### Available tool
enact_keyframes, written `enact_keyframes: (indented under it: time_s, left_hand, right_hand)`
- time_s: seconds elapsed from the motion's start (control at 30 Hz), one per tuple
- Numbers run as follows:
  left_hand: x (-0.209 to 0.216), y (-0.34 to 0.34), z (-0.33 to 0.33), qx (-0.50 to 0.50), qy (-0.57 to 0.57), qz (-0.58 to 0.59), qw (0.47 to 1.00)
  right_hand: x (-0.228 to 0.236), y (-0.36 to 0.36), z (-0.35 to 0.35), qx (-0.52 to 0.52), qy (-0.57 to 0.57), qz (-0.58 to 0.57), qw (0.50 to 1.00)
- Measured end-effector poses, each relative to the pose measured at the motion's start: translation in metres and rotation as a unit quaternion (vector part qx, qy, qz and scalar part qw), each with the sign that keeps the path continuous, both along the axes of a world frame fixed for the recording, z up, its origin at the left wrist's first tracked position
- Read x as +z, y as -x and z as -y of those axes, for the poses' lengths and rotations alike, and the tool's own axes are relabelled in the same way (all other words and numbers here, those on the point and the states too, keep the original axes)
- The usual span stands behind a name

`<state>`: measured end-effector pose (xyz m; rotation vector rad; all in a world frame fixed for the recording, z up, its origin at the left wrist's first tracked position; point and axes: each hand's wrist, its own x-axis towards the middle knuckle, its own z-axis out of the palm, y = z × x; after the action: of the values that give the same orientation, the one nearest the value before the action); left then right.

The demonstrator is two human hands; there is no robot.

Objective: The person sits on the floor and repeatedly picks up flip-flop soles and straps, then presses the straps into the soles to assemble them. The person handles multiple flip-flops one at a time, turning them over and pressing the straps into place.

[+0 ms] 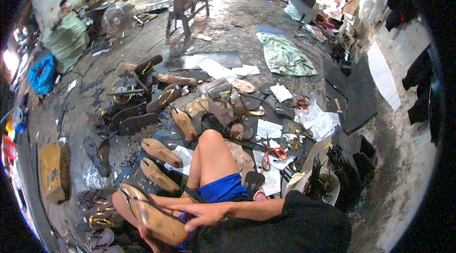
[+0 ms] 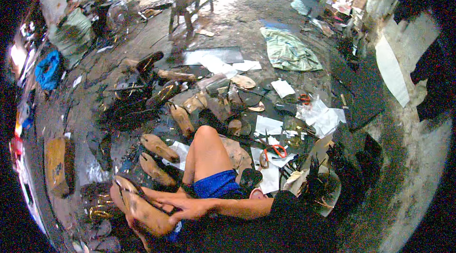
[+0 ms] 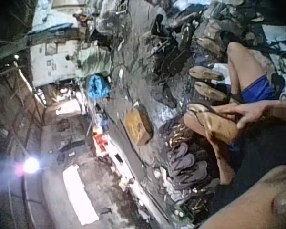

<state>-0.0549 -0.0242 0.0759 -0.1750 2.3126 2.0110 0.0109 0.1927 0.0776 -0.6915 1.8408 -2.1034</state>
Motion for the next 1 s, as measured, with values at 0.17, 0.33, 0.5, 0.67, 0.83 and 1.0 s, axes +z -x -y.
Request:
enact_keyframes:
  time_s: [0.17, 0.33, 0.5, 0.67, 0.83, 1.0]
  left_hand:
    - [0.007, -0.008, 0.004, -0.015, 0.064, -0.011, 0.998]
    - [0.014, -0.018, 0.005, -0.033, 0.125, -0.037, 0.991]
    - [0.033, -0.030, -0.002, -0.068, 0.207, -0.100, 0.971]
    - [0.051, -0.045, -0.018, -0.136, 0.308, -0.218, 0.916]
    - [0.064, -0.051, -0.027, -0.156, 0.414, -0.301, 0.845]
    - [0.074, -0.047, -0.008, -0.151, 0.432, -0.306, 0.835]
  right_hand:
    - [-0.006, -0.030, 0.032, 0.011, 0.091, 0.223, 0.970]
    - [0.006, -0.044, 0.034, 0.036, 0.176, 0.262, 0.948]
    - [0.024, -0.052, 0.030, 0.057, 0.189, 0.286, 0.938]
    - [-0.017, -0.036, 0.045, 0.178, 0.147, 0.236, 0.944]
    - [0.013, -0.003, 0.027, 0.052, 0.252, 0.217, 0.942]
    - [0.048, -0.017, 0.009, 0.020, 0.311, 0.351, 0.883]
